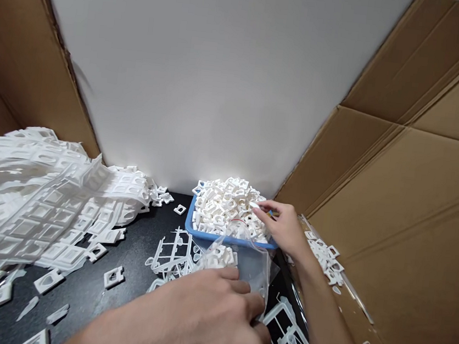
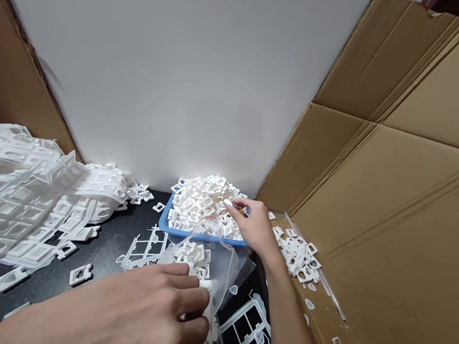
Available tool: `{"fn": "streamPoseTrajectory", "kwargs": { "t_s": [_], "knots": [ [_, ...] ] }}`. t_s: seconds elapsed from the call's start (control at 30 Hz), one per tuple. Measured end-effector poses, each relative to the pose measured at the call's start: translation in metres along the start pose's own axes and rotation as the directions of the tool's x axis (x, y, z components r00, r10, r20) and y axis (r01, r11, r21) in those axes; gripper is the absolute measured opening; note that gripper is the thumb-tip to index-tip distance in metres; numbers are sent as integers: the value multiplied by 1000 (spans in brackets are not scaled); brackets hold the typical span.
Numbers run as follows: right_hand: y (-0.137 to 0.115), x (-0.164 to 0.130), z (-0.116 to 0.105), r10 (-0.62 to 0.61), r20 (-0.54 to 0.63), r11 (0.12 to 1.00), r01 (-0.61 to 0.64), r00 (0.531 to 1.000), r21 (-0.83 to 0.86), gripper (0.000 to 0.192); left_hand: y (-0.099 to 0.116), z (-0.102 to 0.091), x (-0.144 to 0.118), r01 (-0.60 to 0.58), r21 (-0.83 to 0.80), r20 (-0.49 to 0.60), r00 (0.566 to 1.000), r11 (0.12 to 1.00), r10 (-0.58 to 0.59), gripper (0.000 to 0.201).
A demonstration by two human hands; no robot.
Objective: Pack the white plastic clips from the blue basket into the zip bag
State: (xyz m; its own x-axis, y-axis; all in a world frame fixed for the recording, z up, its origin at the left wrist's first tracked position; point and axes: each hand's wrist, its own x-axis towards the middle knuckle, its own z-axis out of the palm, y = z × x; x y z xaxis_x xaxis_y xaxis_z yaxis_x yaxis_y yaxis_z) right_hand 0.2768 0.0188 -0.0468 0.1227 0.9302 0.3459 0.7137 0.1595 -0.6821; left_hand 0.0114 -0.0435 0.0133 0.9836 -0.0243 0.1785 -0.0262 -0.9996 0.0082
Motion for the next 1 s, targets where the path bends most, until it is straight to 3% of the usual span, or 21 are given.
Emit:
{"fn": "streamPoseTrajectory", "kwargs": {
  "t_s": [0.1, 0.17, 0.27, 0.37, 0.4, 0.47, 0.53, 0.6, 0.67, 0.8, 1.0],
  "knots": [
    [-20, -6, -16, 14, 41, 955, -25, 999, 296, 42, -3, 10, -1, 16, 16, -64, 998, 1000, -15, 17],
    [-37, -12, -22, -21, 135, 927, -32, 991, 375, 41, -5, 25, -2, 21, 25, -163, 986, 999, -17, 21],
    [-60, -22, -27, -122, 311, 927, -4, 943, 376, 48, -7, 41, -3, 31, 20, -177, 984, 999, -27, 22],
    [-70, -26, -30, -154, 491, 956, 3, 857, 293, 46, -7, 42, -3, 28, 22, -163, 986, 999, -24, 21],
    [-69, -25, -31, -141, 502, 963, 1, 854, 268, 44, -6, 40, -3, 26, 21, -160, 987, 999, -22, 21],
    [-59, -21, -34, -105, 394, 973, 13, 913, 228, 42, -5, 35, -3, 23, 20, -147, 989, 1000, -20, 21],
    [-40, -14, -35, -71, 178, 985, 41, 981, 168, 38, -3, 28, -2, 19, 32, -145, 989, 999, -14, 21],
    [-18, -6, -33, -36, 11, 998, 36, 999, 51, 30, 0, 18, -2, 20, 62, -124, 992, 998, -12, 20],
    [2, 3, -29, 36, -75, 994, -43, 997, -101, 28, 4, 8, -1, 29, 91, -84, 996, 995, -21, 20],
    [22, 17, -13, 47, -69, 982, -59, 996, -177, 34, 7, 7, 2, 34, 85, -137, 990, 996, -23, 26],
    [22, 24, -9, -36, -67, 970, 19, 997, -242, 16, 3, 27, 5, 57, 114, -220, 975, 992, -31, 29]
  ]
}}
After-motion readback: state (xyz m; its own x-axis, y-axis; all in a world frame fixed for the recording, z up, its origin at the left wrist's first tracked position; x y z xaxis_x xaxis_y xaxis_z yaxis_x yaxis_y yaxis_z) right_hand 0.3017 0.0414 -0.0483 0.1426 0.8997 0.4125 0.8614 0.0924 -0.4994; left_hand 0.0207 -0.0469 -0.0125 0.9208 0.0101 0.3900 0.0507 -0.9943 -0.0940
